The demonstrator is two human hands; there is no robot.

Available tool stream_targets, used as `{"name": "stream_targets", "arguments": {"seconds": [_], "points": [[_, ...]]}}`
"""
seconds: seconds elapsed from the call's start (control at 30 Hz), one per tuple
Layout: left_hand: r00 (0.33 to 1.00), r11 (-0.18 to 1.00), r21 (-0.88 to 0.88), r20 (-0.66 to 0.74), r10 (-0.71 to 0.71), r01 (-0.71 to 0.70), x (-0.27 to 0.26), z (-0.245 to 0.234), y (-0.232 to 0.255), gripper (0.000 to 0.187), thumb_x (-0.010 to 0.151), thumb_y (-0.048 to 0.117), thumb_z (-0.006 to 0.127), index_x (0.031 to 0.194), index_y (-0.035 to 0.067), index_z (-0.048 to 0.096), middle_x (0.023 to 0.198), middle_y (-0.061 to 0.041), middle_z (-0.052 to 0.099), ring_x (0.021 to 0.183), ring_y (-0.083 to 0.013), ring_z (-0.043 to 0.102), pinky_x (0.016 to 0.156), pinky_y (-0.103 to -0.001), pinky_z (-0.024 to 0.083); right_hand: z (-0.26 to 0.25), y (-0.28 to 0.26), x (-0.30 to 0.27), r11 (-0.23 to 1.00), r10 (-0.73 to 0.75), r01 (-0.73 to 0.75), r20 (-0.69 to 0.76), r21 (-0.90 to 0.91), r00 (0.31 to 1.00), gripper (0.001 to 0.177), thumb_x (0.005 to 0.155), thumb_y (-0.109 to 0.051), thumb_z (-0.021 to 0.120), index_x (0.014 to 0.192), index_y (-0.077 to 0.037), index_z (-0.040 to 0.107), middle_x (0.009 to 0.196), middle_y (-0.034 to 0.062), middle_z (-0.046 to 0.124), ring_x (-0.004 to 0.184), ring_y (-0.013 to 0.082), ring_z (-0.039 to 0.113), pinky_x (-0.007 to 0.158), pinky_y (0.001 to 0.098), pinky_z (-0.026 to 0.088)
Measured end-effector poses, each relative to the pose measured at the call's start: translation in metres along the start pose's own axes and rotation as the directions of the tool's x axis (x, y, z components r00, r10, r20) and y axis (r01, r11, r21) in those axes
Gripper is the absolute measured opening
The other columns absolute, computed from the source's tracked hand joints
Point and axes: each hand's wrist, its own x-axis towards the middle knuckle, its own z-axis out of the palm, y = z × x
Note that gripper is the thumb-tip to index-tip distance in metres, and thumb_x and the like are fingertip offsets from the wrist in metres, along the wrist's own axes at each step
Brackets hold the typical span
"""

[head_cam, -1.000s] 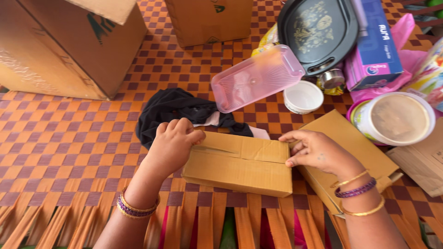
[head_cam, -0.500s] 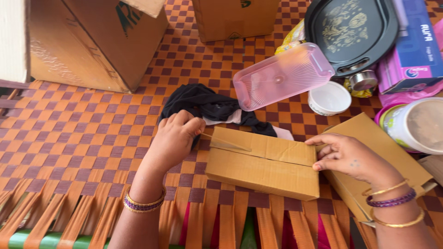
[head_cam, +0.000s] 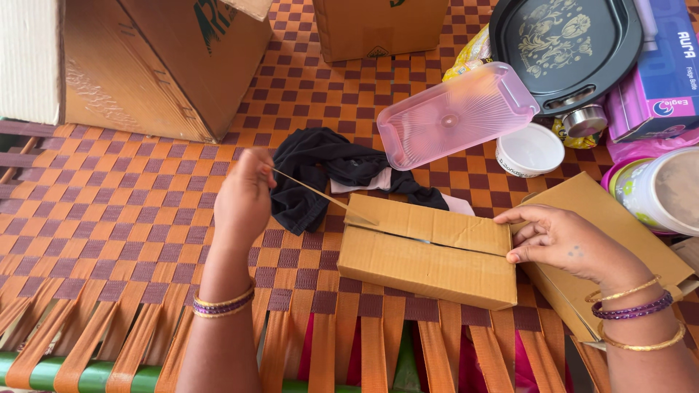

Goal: The person unpacks two cardboard boxes on a woven mat. They remove glass jars, a plastic spoon, a cloth, packaged pistachios, a pink plastic bag, metal tins, a plastic container, and several small boxes, placing each item on the mat. The person then closes the first box and opens the second, continuing to remove items until the box is empty.

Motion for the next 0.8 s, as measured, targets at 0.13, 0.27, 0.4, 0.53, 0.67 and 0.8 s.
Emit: {"name": "stream_targets", "arguments": {"seconds": [0.13, 0.27, 0.4, 0.53, 0.67, 0.8], "points": [[0.994, 0.863, -0.499, -0.028, -0.109, 0.081, 0.005, 0.009, -0.014, 0.01, 0.112, 0.006, 0.04, 0.11, 0.01, 0.048, 0.087, -0.002, 0.056, 0.081, -0.0126, 0.063, 0.072, -0.027, 0.054, 0.001, 0.001, 0.0, 1.0, -0.011, 0.011, 0.006, 0.0, 1.0, 0.057, 0.078, -0.006, 0.08, 0.132, -0.008, 0.063, 0.096, 0.0163, 0.079, 0.089, 0.0195, 0.076, 0.082, 0.0312, 0.056], [0.973, 0.676, -0.719, 0.004, -0.23, 0.162, 0.004, 0.014, -0.013, 0.012, 0.116, 0.01, 0.036, 0.111, 0.013, 0.046, 0.087, 0.0, 0.055, 0.08, -0.0099, 0.064, 0.073, -0.025, 0.055, 0.001, 0.001, 0.0, 1.0, -0.009, 0.009, 0.002, -0.009, 1.0, 0.057, 0.078, -0.006, 0.081, 0.132, -0.008, 0.063, 0.097, 0.016, 0.079, 0.089, 0.0195, 0.076, 0.083, 0.0309, 0.056], [0.955, 0.587, -0.793, -0.023, -0.297, 0.163, 0.005, 0.007, -0.011, 0.011, 0.116, 0.012, 0.036, 0.113, 0.015, 0.046, 0.085, 0.001, 0.055, 0.078, -0.0101, 0.062, 0.073, -0.026, 0.056, 0.0, 0.004, 0.001, 1.0, 0.0, 0.0, -0.002, -0.014, 1.0, 0.056, 0.078, -0.005, 0.08, 0.132, -0.009, 0.063, 0.097, 0.016, 0.079, 0.09, 0.0194, 0.076, 0.082, 0.0317, 0.057], [0.938, 0.467, -0.878, -0.065, -0.34, 0.108, 0.007, -0.006, -0.011, 0.009, 0.116, 0.012, 0.038, 0.114, 0.016, 0.045, 0.086, 0.0, 0.055, 0.08, -0.0124, 0.063, 0.077, -0.03, 0.06, -0.001, 0.009, 0.003, 0.999, -0.034, 0.034, 0.003, -0.028, 0.999, 0.056, 0.079, -0.005, 0.079, 0.132, -0.008, 0.062, 0.098, 0.0161, 0.079, 0.091, 0.0194, 0.075, 0.083, 0.0313, 0.057], [0.959, 0.257, -0.965, -0.125, -0.256, -0.057, 0.005, -0.015, -0.005, 0.007, 0.118, 0.014, 0.037, 0.114, 0.014, 0.043, 0.092, -0.003, 0.057, 0.089, -0.0178, 0.066, 0.087, -0.036, 0.062, -0.002, 0.01, 0.003, 0.999, -0.047, 0.047, 0.005, -0.026, 0.999, 0.057, 0.078, -0.006, 0.08, 0.132, -0.009, 0.063, 0.099, 0.0165, 0.079, 0.093, 0.0199, 0.074, 0.083, 0.0318, 0.057], [0.986, 0.252, -0.965, -0.105, -0.132, -0.069, 0.005, -0.018, 0.014, 0.002, 0.116, 0.013, 0.041, 0.115, 0.014, 0.043, 0.096, -0.007, 0.06, 0.091, -0.0228, 0.069, 0.088, -0.041, 0.063, 0.004, -0.003, -0.005, 0.993, -0.077, 0.074, -0.025, -0.087, 0.997, 0.057, 0.077, -0.011, 0.083, 0.131, -0.011, 0.065, 0.105, 0.014, 0.077, 0.099, 0.0187, 0.073, 0.087, 0.0327, 0.059]]}}
